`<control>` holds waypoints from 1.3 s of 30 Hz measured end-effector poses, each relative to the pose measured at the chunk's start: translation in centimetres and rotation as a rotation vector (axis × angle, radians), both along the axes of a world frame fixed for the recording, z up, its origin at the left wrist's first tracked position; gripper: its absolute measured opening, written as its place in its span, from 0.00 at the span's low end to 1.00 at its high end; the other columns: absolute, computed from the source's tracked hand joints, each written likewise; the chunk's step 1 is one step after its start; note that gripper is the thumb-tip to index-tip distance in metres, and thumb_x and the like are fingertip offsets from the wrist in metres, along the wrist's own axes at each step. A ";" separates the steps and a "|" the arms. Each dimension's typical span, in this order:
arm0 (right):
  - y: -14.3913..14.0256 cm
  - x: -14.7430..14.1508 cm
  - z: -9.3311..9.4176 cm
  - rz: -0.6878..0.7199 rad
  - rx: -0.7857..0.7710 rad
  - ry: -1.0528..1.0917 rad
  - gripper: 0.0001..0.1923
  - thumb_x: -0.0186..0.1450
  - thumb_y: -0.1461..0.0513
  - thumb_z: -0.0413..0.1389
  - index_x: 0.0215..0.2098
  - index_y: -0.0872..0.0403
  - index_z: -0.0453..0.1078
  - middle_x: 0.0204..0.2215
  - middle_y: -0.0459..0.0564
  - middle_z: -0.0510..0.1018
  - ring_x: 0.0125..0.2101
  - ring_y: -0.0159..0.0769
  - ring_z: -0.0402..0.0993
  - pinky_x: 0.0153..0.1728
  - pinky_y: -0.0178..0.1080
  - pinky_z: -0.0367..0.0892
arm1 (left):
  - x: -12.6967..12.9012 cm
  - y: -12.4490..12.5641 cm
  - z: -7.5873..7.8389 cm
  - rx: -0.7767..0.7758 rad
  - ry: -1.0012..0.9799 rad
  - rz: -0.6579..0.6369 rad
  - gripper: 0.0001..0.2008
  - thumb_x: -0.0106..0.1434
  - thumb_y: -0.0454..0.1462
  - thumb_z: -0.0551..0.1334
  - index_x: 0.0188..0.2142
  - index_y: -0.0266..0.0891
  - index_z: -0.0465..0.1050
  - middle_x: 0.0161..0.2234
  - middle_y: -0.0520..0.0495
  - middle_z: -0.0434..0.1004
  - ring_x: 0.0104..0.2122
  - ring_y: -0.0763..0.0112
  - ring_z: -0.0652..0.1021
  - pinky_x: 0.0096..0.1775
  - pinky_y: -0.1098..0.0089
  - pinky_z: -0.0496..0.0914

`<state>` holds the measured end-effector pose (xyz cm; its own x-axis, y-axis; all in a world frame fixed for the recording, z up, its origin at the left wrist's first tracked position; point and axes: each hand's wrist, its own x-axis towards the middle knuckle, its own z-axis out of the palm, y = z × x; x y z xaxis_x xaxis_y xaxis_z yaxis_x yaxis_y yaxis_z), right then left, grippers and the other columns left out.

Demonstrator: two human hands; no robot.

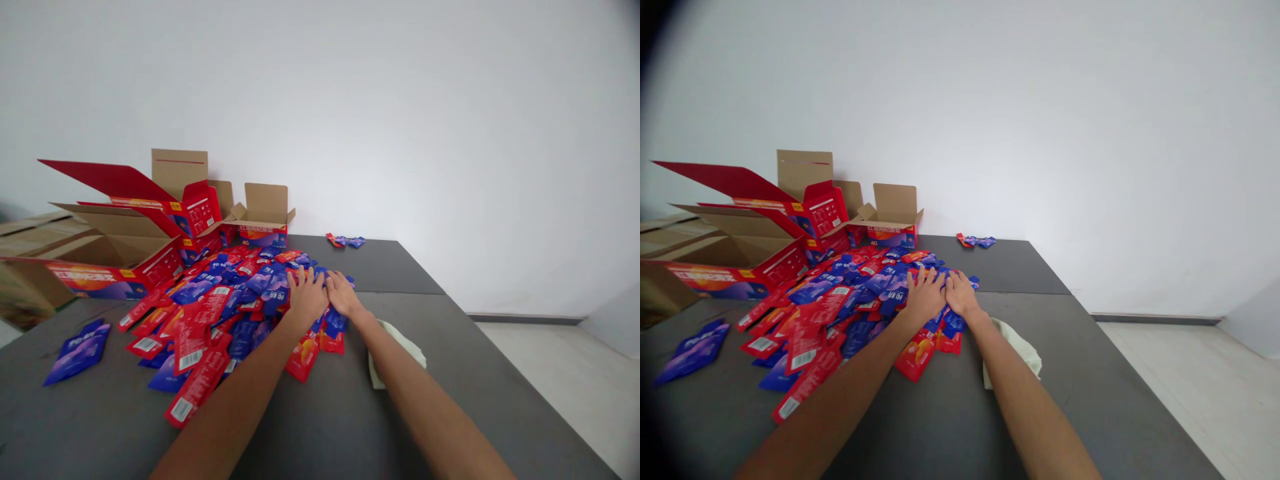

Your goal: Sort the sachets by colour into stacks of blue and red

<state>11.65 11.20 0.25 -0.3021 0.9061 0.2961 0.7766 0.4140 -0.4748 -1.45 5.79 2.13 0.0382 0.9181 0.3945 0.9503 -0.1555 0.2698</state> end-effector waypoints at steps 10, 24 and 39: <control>9.6 3.3 0.6 -0.088 -0.071 -0.043 0.24 0.74 0.58 0.38 0.61 0.53 0.66 0.56 0.55 0.73 0.59 0.38 0.64 0.61 0.42 0.56 | 3.3 11.0 0.4 -0.124 0.069 -0.013 0.26 0.70 0.45 0.45 0.64 0.47 0.62 0.67 0.40 0.59 0.68 0.45 0.52 0.64 0.37 0.41; 19.8 7.5 0.7 -0.241 -0.226 -0.213 0.25 0.72 0.59 0.41 0.64 0.56 0.63 0.64 0.57 0.64 0.63 0.41 0.61 0.60 0.41 0.60 | 7.5 24.3 0.6 -0.381 -0.056 -0.053 0.30 0.68 0.41 0.52 0.69 0.46 0.52 0.70 0.41 0.49 0.69 0.49 0.51 0.65 0.47 0.50; 31.9 8.6 -2.9 -0.335 -0.292 -0.430 0.36 0.69 0.60 0.43 0.73 0.52 0.39 0.72 0.50 0.39 0.70 0.48 0.38 0.63 0.52 0.52 | 8.0 36.6 -3.8 -0.471 -0.147 -0.143 0.37 0.63 0.40 0.57 0.70 0.50 0.48 0.73 0.47 0.31 0.70 0.46 0.40 0.65 0.47 0.50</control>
<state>20.26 43.09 -2.60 -0.0242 0.9977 -0.0640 0.9890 0.0145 -0.1473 6.54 42.36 -1.67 0.1512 0.9872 -0.0498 0.8750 -0.1102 0.4714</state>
